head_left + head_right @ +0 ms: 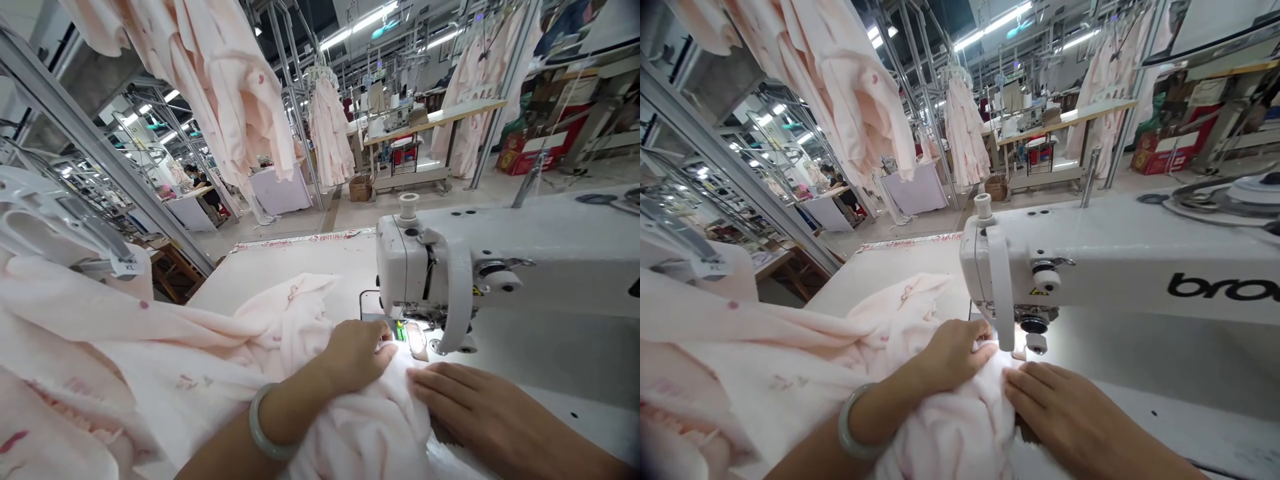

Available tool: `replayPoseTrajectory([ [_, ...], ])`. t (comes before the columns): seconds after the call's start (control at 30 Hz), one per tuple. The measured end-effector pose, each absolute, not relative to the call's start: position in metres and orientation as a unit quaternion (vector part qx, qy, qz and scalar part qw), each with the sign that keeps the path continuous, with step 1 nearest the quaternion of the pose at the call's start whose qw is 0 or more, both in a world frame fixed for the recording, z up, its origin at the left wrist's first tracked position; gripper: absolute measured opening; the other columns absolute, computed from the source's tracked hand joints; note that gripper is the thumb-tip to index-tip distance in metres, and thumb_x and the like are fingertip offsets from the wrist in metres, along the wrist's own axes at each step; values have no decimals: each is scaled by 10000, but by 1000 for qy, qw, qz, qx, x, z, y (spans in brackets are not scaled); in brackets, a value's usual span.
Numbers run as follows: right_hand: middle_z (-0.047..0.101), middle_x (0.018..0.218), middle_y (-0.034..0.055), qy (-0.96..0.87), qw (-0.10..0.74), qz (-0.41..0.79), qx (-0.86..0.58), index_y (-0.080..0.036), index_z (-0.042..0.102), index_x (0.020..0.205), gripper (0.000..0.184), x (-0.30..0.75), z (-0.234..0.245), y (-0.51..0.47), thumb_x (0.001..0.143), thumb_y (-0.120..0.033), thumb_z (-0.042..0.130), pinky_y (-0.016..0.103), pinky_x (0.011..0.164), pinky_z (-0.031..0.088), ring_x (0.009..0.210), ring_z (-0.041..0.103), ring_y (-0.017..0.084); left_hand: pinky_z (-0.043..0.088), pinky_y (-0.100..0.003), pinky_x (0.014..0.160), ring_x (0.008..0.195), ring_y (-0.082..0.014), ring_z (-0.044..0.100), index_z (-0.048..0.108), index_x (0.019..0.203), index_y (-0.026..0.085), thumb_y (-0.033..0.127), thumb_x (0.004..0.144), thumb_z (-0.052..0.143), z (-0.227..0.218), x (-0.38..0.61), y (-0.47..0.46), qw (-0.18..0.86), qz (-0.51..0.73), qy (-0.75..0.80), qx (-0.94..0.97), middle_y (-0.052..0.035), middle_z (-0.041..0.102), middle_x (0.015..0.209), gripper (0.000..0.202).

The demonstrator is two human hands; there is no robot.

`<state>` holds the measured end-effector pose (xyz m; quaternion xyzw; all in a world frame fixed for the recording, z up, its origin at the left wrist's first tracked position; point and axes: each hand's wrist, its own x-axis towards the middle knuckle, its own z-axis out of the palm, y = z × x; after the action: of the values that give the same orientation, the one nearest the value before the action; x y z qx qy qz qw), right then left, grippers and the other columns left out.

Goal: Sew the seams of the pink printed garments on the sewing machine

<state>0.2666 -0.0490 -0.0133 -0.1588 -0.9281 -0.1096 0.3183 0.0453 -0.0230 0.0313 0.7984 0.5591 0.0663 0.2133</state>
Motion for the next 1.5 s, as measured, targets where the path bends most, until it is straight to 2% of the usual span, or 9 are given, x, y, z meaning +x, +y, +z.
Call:
replayPoseTrajectory([
  [0.1, 763, 1148, 123, -929, 307, -112, -173, -101, 683, 1223, 346, 266, -14, -45, 1102, -226, 384, 379, 944, 569, 1044, 709, 227, 514, -335, 802, 881, -242, 710, 706, 1035, 236, 355, 959, 569, 30, 47, -24, 205, 64, 559, 801, -17, 767, 961, 197],
  [0.4, 726, 1246, 129, -939, 239, -109, -222, -102, 644, 1306, 349, 269, -25, -42, 1041, -208, 443, 403, 881, 583, 1092, 687, 251, 509, -315, 878, 970, -235, 660, 664, 917, 191, 288, 874, 651, 30, 51, -22, 165, 92, 583, 790, -62, 711, 1018, 107],
  [0.57, 736, 1215, 94, -936, 256, -104, -217, -136, 656, 1266, 342, 266, -24, -42, 1042, -189, 403, 428, 858, 575, 1016, 688, 250, 461, -297, 714, 751, -207, 620, 531, 651, 202, 268, 825, 602, 45, 59, -18, 174, 22, 589, 789, -31, 654, 752, 200],
  [0.67, 745, 1181, 90, -927, 283, -111, -218, -134, 669, 1222, 367, 264, -20, -42, 1060, -188, 344, 436, 828, 571, 959, 684, 257, 401, -286, 646, 655, -181, 575, 500, 625, 206, 251, 816, 584, 53, 64, -16, 194, -5, 576, 794, 3, 600, 648, 213],
  [0.93, 722, 1175, 108, -930, 280, -70, -229, -138, 639, 1259, 334, 265, -28, -42, 1057, -195, 378, 453, 907, 541, 1018, 651, 271, 447, -323, 771, 747, -213, 619, 534, 651, 201, 377, 876, 565, 52, 60, -24, 187, -7, 622, 761, -20, 631, 688, 287],
  [1.07, 713, 1180, 112, -934, 272, -58, -226, -143, 630, 1270, 330, 266, -29, -41, 1047, -170, 389, 457, 923, 529, 1032, 645, 268, 451, -402, 943, 941, -248, 613, 614, 808, 209, 376, 888, 564, 39, 59, -34, 163, 72, 648, 741, -31, 664, 870, 192],
  [1.17, 713, 1178, 108, -937, 271, -46, -218, -159, 642, 1252, 300, 265, -24, -41, 1043, -184, 429, 432, 911, 526, 1028, 647, 253, 427, -436, 1010, 1021, -251, 579, 629, 883, 220, 349, 891, 559, 30, 59, -36, 175, 110, 655, 727, -30, 644, 940, 146],
  [1.33, 721, 1190, 96, -937, 273, -53, -212, -168, 659, 1231, 302, 265, -19, -41, 1031, -176, 433, 409, 889, 521, 1009, 651, 238, 418, -429, 1015, 1058, -245, 550, 582, 824, 217, 281, 850, 580, 23, 59, -33, 181, 138, 648, 727, -33, 616, 992, 69],
  [1.5, 732, 1199, 92, -931, 268, -118, -216, -152, 644, 1261, 339, 267, -21, -40, 1028, -154, 397, 402, 878, 490, 996, 664, 225, 413, -424, 1003, 1091, -239, 543, 552, 772, 212, 255, 836, 581, 16, 60, -27, 176, 162, 623, 745, -32, 625, 1073, 83],
])
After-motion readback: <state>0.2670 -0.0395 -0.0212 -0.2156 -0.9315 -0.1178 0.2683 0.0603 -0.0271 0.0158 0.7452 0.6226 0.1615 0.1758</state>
